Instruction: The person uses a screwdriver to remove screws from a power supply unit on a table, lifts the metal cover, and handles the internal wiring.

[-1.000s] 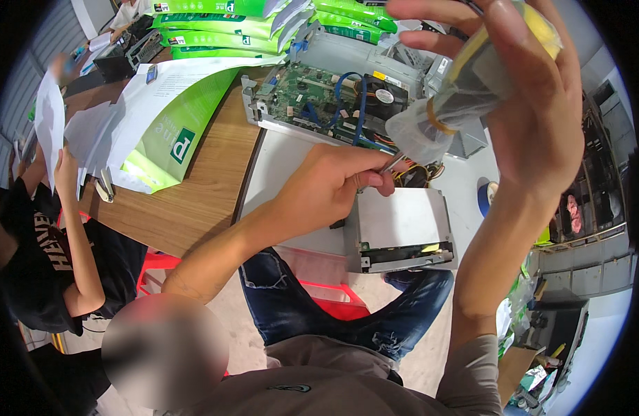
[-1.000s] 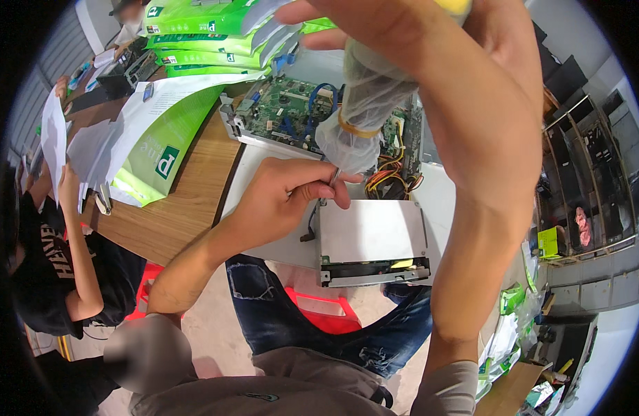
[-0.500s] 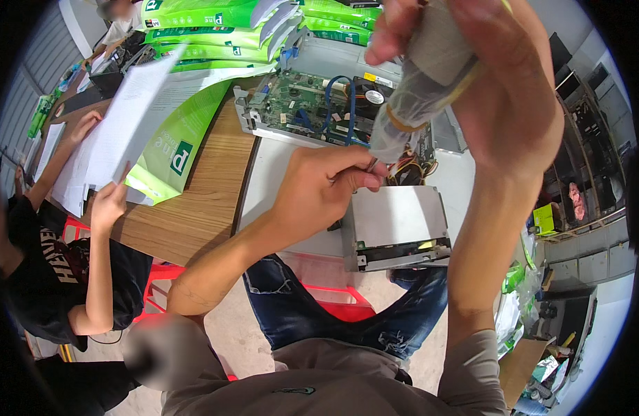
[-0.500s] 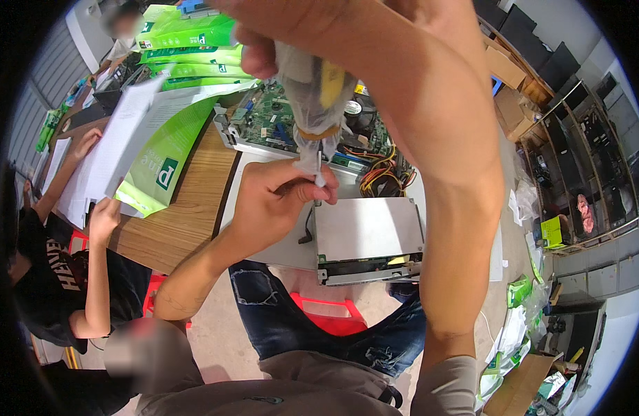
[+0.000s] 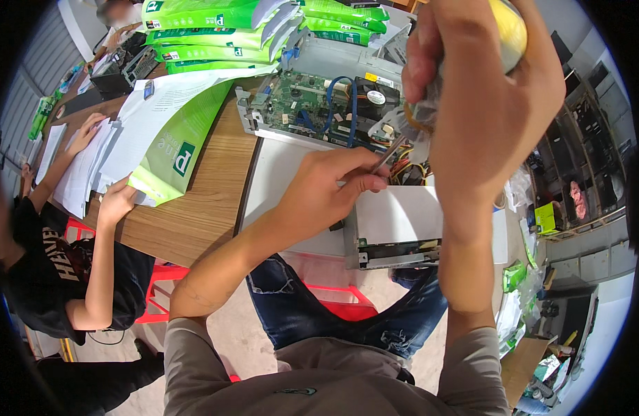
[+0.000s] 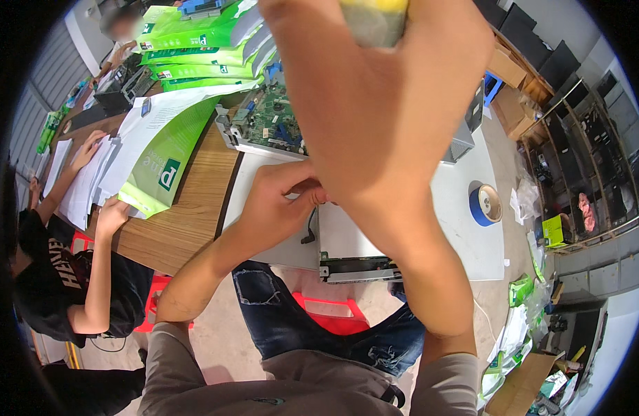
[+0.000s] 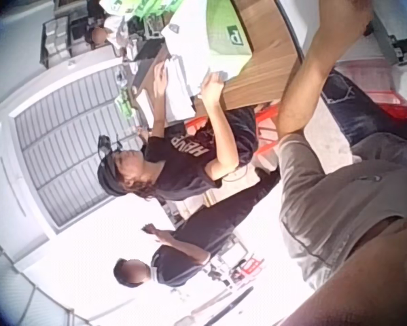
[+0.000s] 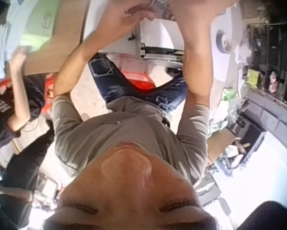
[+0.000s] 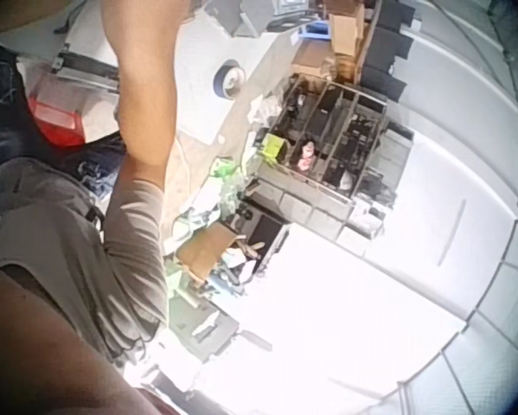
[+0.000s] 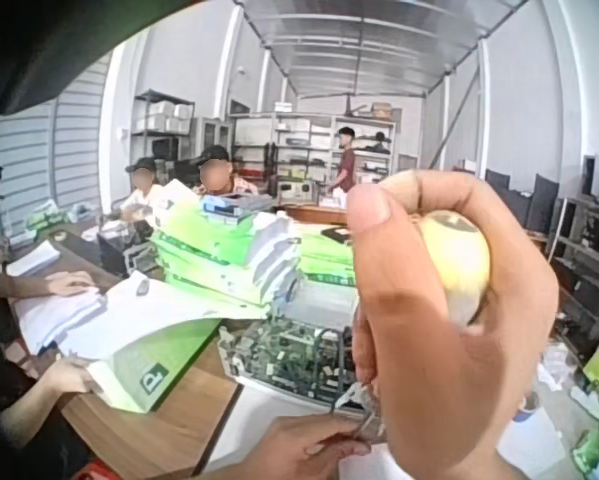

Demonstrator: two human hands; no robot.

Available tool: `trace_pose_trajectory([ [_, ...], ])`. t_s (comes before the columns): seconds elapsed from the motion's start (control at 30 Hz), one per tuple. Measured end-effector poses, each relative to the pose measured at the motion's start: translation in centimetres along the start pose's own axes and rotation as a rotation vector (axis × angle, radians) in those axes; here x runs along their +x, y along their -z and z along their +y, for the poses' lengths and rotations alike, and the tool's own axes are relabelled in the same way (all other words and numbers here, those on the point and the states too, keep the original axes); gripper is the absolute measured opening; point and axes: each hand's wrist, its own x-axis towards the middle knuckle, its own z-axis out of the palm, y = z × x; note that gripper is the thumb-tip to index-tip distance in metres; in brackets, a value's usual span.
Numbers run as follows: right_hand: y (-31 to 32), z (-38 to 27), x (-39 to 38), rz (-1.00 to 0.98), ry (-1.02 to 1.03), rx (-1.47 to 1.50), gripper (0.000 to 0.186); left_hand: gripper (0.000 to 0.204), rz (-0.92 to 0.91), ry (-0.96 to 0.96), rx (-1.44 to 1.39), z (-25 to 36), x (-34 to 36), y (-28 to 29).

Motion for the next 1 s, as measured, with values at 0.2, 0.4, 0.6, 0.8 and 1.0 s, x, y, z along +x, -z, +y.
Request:
trace_pose_trajectory([
  [0.2,2.7,3.5,5.1,-0.589,-0.008,0.500,0.028,0.005,-0.173,0.021,-0.018,0.0,1.1,0.0],
  [0.4,1.6,2.4,5.3,-0.853,-0.423,0.840,0.028,0.010,-0.235,0.152,0.064,-0.1,0.5,0.9],
  [0.6,2.3,1.0,2.9,-0.171,0.059,-0.061,0.029,0.018,-0.386,0.235,0.156,0.0,-0.4,0.6],
  [0.8,0.4,-0.4,4.0,-0.377,-0.453,0.545,0.047,0.020,-0.110,0.037,-0.045,-0.5,-0.9,0.9],
  [1.0,1.5,1.5,3.8,-0.451,-0.377,0.564,0.031,0.024,0.065,0.169,-0.087,-0.6,-0.7,-0.1],
])
